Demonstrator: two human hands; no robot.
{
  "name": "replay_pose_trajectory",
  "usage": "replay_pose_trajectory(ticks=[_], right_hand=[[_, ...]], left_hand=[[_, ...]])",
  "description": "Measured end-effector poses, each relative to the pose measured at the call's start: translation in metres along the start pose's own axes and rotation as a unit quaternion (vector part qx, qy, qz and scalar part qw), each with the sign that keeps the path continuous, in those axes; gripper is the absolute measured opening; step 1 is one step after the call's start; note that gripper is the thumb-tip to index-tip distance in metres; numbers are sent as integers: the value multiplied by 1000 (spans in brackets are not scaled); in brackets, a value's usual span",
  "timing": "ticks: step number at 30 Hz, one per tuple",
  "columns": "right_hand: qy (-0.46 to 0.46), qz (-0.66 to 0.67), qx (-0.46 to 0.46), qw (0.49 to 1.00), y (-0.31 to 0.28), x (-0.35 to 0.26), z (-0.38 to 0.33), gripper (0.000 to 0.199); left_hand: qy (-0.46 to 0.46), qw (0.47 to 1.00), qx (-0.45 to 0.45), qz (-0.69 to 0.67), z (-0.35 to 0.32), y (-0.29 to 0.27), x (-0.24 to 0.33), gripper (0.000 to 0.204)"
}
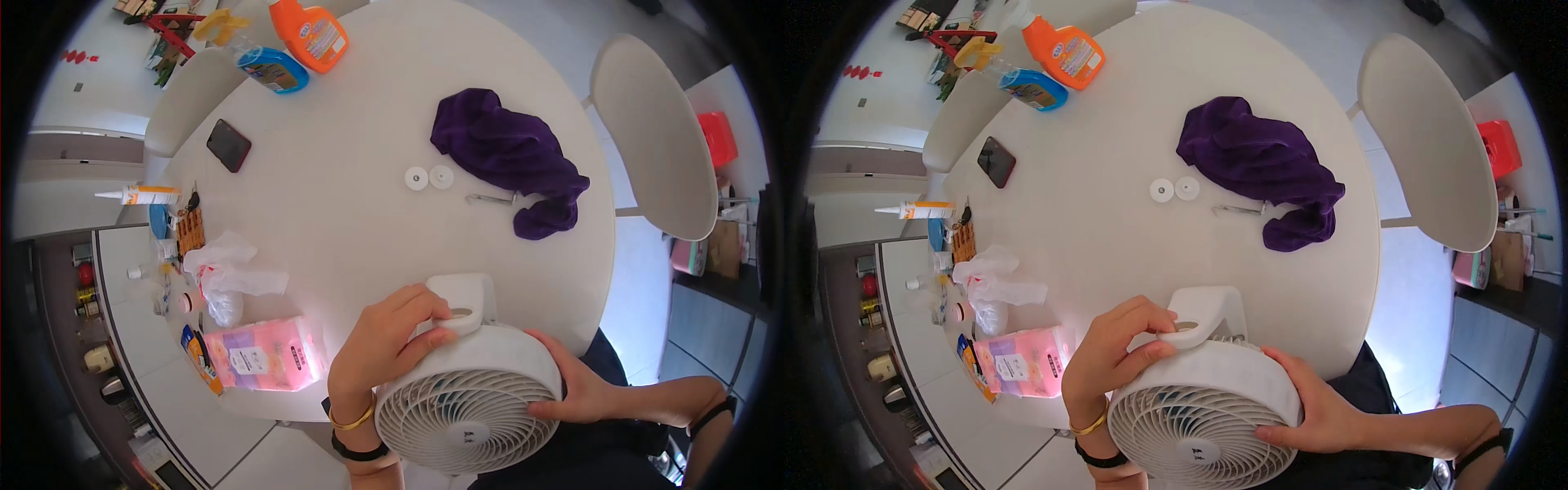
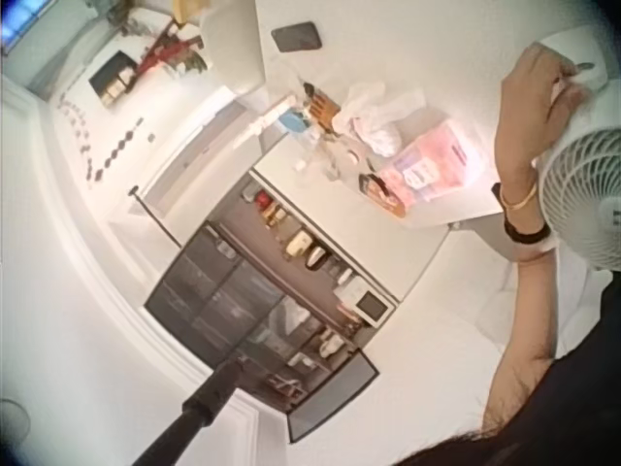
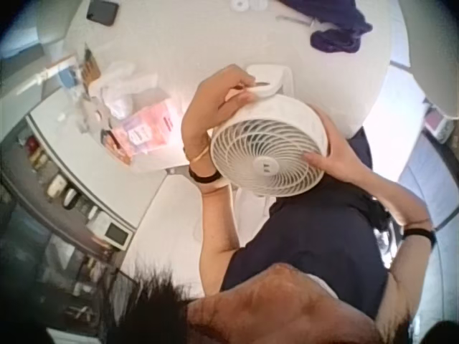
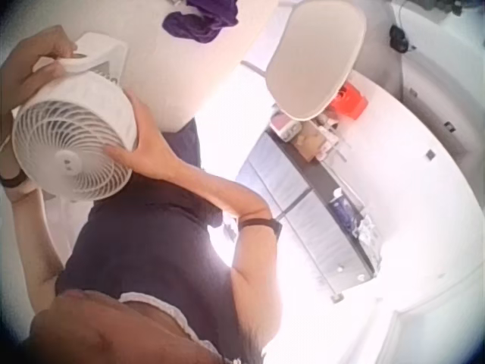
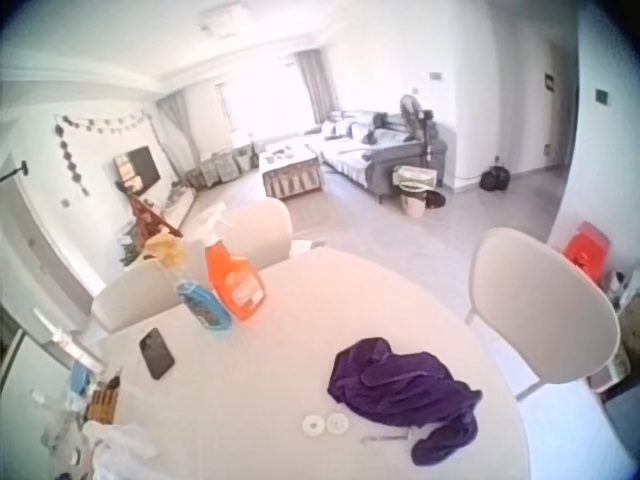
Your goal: The recorder uses a screwdriver to remove a screw from the side of a small white desk fan to disassemble it.
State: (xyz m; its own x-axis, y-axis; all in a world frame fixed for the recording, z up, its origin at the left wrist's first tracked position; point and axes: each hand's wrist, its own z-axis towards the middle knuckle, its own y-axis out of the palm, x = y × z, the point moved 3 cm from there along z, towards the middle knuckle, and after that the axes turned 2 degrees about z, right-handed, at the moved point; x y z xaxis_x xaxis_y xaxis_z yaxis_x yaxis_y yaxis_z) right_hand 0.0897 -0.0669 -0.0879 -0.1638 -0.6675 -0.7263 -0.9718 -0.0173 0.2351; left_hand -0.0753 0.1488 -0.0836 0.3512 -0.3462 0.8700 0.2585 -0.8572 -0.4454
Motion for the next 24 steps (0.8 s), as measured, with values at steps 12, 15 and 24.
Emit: replay_pose_trajectory(ticks=[12,15,24], right_hand=[[-51,25,-101,993,-71,-79,79,85],[-65,-24,-140,988,-77,-100,102,78],[25,-130,-214,968,-64,-158,162,76]], left_hand=[[-16,992,126,19,9,-33,-12,18],[-2,982,190,-11,-1,-32,-28,22],[-88,902,420,-50,-36,0,-43,26]])
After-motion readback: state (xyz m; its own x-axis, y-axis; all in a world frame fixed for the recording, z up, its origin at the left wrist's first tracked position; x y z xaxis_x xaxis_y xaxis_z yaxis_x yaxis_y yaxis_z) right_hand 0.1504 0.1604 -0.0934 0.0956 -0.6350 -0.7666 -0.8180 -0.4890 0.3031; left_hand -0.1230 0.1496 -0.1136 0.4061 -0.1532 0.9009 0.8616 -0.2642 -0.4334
